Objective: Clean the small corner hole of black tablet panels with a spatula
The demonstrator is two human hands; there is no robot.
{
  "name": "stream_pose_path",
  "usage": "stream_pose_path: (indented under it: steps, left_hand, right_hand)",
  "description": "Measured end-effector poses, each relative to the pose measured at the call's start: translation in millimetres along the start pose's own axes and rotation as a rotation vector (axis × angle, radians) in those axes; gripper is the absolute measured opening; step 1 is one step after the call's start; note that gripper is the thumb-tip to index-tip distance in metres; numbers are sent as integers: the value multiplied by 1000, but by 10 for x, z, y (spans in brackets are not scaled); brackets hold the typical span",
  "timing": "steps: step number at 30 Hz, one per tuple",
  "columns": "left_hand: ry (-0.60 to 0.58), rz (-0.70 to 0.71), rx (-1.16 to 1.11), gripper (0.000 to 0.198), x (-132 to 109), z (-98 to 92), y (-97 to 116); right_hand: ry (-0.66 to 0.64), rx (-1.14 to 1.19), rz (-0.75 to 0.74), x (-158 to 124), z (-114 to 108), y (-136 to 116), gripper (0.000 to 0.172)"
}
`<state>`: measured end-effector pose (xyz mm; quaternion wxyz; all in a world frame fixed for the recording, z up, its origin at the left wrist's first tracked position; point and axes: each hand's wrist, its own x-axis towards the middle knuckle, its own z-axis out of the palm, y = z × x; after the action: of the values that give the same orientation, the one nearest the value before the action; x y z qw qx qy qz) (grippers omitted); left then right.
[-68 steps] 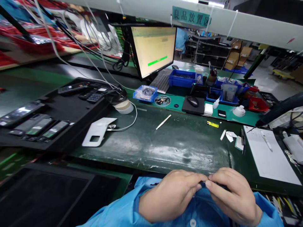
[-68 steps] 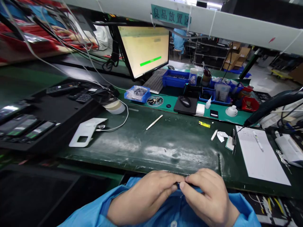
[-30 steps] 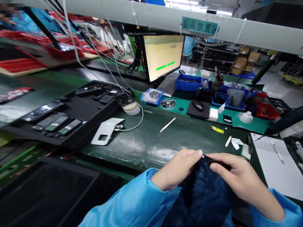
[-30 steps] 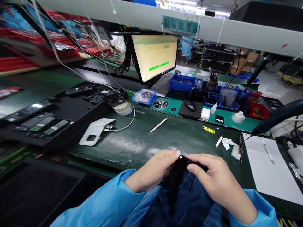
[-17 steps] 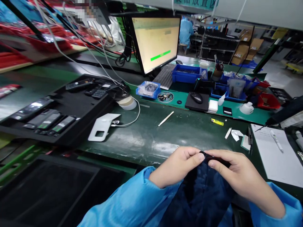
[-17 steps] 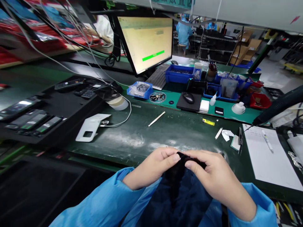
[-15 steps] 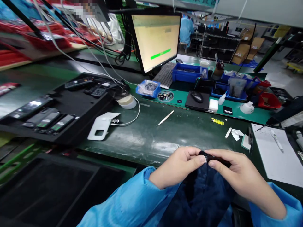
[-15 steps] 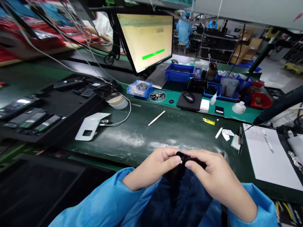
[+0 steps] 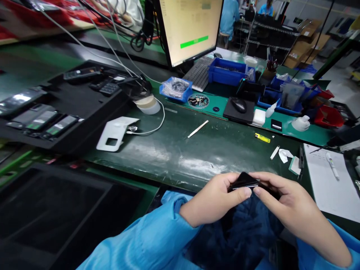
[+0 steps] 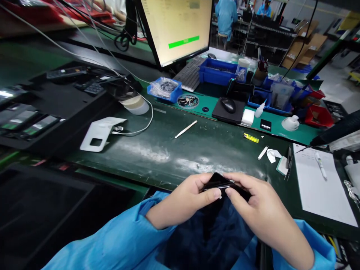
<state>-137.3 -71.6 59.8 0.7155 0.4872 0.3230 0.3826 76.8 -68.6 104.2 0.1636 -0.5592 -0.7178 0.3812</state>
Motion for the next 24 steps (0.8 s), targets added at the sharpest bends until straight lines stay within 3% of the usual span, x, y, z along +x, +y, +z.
stream_pose_path:
  steps: [24]
  left_hand:
    - [-61, -78, 134, 35, -55, -30, 7]
  right_hand:
    - [-2, 44, -6, -59, -69, 48, 40]
